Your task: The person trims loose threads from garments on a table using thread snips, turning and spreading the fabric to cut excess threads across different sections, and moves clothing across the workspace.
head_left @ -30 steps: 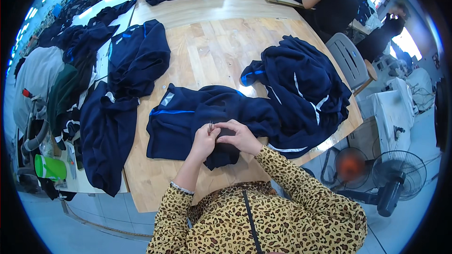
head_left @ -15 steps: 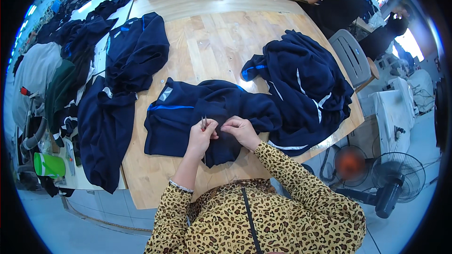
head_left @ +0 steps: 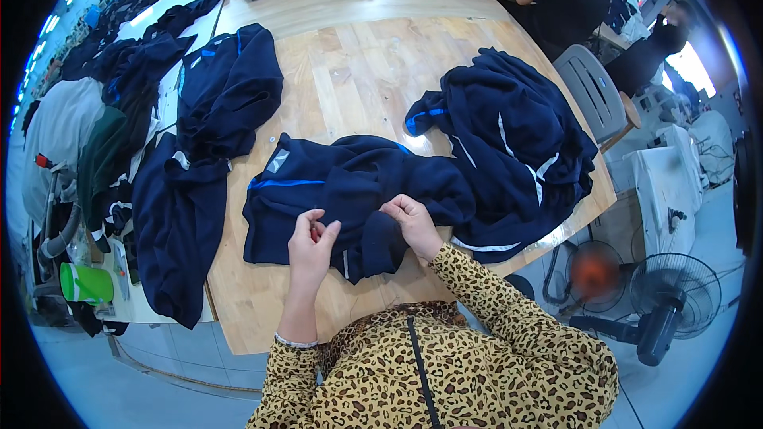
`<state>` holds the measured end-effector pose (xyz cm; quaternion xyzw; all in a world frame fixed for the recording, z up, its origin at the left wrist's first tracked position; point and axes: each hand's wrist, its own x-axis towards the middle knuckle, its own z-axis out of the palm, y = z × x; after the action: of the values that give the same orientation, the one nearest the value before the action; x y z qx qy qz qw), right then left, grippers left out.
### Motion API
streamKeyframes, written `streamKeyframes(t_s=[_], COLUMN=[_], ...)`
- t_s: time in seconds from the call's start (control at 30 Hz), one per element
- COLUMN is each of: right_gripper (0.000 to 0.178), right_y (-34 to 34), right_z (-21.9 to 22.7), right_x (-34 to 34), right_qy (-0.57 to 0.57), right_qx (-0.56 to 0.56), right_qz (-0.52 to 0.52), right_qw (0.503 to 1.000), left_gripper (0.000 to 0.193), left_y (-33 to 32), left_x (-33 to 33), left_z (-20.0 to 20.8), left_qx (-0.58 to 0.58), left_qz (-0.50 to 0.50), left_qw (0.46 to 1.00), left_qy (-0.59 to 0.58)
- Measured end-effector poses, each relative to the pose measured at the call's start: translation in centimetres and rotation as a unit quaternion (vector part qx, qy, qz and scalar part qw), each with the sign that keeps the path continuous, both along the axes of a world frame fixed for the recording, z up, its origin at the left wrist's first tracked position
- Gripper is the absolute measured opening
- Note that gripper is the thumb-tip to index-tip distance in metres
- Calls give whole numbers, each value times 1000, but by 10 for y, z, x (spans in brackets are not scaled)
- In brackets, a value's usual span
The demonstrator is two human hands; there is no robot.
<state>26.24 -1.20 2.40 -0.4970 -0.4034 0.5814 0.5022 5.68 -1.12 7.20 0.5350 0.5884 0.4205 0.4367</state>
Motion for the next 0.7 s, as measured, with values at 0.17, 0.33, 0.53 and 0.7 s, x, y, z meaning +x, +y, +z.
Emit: streamKeyframes(t_s=[0.17,0.33,0.53,0.7], right_gripper=[14,14,14,15], right_y=[-8,-12,-12,-9], right_z=[9,21,19,19], right_x=[-10,-7,-6,-12], right_qy=[-27,45,-4,-18], right_qx=[28,-7,53,30], right_qz=[12,-4,-21,-28], right_qw=[999,999,998,999], left_gripper=[48,47,42,39], left_y=[-10,-10,-13,-8], left_x=[26,31,21,14], left_z=[-1,-9,24,45], left_qx=[-3,-60,51,24], left_qz=[-91,-158,-187,-267], left_qw=[996,985,977,959], left_qy=[16,30,90,88])
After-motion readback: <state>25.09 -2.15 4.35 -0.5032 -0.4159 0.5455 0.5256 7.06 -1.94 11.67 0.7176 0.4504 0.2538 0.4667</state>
